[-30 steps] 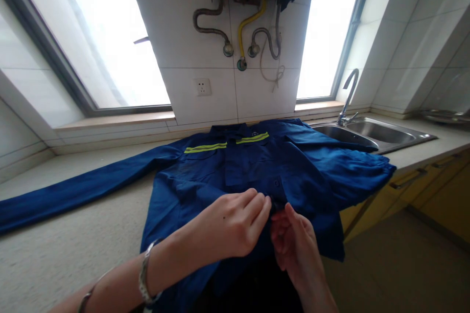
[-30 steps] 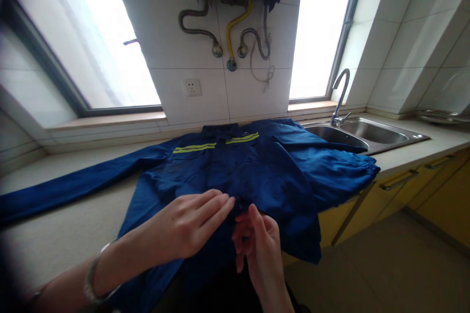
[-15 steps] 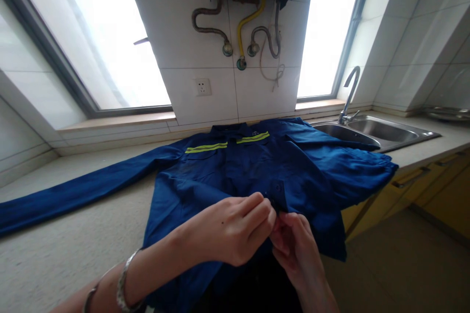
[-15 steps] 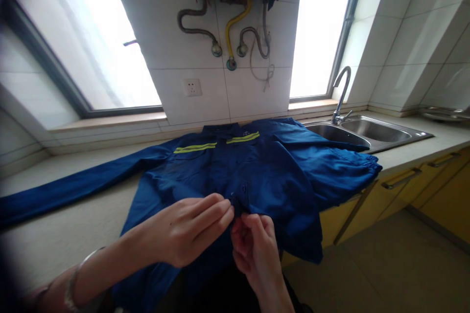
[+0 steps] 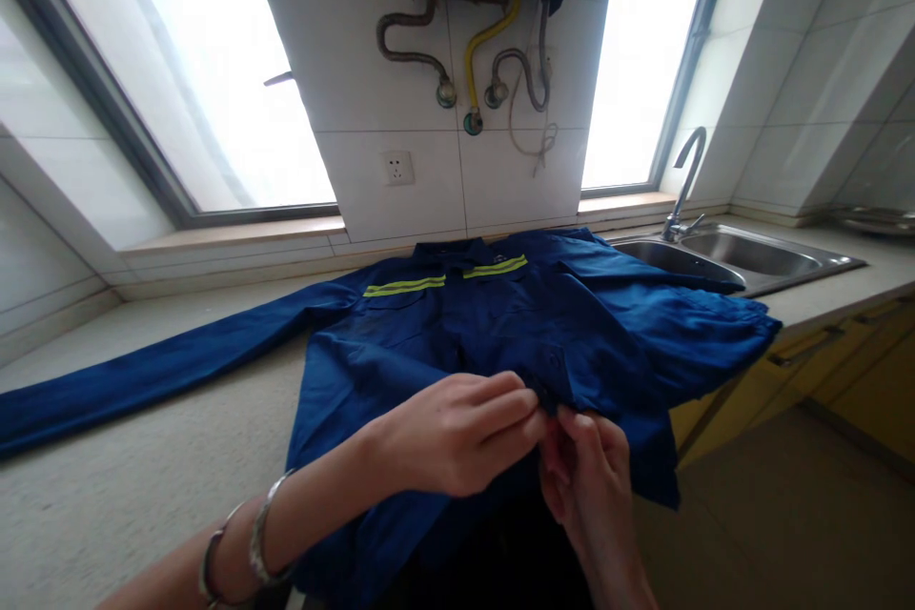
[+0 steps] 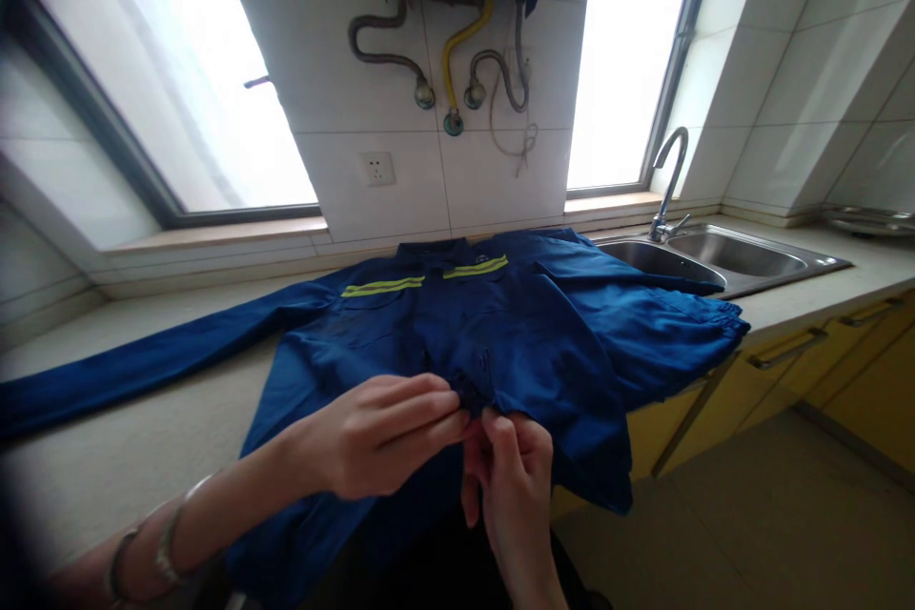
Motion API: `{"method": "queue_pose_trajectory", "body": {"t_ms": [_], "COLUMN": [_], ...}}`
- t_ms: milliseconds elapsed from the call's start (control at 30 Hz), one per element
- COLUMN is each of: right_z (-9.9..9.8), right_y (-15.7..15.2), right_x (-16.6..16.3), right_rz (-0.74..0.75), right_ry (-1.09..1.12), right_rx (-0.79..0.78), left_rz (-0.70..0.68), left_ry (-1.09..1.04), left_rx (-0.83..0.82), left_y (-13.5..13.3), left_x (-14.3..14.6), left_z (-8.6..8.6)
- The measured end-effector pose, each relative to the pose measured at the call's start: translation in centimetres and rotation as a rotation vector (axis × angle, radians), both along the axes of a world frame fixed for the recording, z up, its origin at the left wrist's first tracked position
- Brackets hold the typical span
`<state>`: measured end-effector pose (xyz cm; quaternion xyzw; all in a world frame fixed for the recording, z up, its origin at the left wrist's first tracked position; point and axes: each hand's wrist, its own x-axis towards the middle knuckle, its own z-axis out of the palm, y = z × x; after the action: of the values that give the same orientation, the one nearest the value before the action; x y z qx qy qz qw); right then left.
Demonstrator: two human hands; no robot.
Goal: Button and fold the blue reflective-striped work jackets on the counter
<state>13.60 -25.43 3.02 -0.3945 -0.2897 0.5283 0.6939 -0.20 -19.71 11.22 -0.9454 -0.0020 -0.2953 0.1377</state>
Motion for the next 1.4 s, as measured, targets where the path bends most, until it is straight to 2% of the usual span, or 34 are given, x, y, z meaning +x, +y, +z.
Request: {"method": "queue_pose_trajectory", "body": {"t_ms": [133,200,300,400,500,567,600,667,733,767,833,933,1000,1100,1267,1400], "right_z": [-0.6,-0.6,-0.5,-0.5,-0.1,0.7,1.3,2.7,4.1,4.7,5.5,5.8,5.7,5.3,4.7,4.3], "right_y": [0.1,-0.1,-0.2,-0.2,-0.7,-1.5,-2.0,-2.5,-2.3,-1.8,-0.3,2.1,3.0,3.1,2.4,2.2], "right_x": [-0.2,-0.5,-0.8,-0.8,-0.1,0.8,1.3,2.3,3.0,3.2,3.3,3.2,3.4,3.8,3.7,3.5], "right_rz": [0.035,0.036,0.026,0.045,0.181,0.219,0.170,-0.044,-0.242,-0.278,-0.235,-0.070,-0.023,-0.087,-0.314,-0.315], "right_ry": [-0.055,-0.113,-0.197,-0.205,-0.261,-0.423,-0.522,-0.671,-0.730,-0.748,-0.794,-0.865,-0.864,-0.795,-0.706,-0.622], "right_rx": [0.055,0.078,0.080,0.072,0.083,0.104,0.115,0.136,0.172,0.193,0.239,0.285,0.292,0.251,0.184,0.166], "left_rz": [0.337,0.458,0.406,0.334,0.246,0.219,0.230,0.278,0.298,0.282,0.213,0.127,0.105,0.069,0.040,0.032], "left_ry": [-0.119,-0.084,-0.005,-0.015,0.028,0.054,0.067,0.100,0.139,0.152,0.174,0.169,0.116,-0.029,-0.158,-0.126], "left_rx": [-0.561,-0.804,-1.020,-1.043,-0.886,-0.663,-0.518,-0.192,0.103,0.219,0.380,0.511,0.572,0.648,0.675,0.618], "left_y": [0.9,1.4,1.5,1.1,0.8,0.8,0.8,0.7,0.2,-0.1,-0.8,-1.1,-0.5,0.7,1.7,1.8], "left_x": [-0.1,-0.2,-0.2,-0.3,-0.7,-1.3,-1.5,-1.9,-1.9,-1.9,-1.6,-1.3,-1.4,-1.7,-1.7,-1.9], "left_z": [0.4,0.6,0.9,1.5,2.1,2.2,2.3,2.2,2.1,1.9,1.6,1.0,0.5,-0.2,-0.7,-0.9]}}
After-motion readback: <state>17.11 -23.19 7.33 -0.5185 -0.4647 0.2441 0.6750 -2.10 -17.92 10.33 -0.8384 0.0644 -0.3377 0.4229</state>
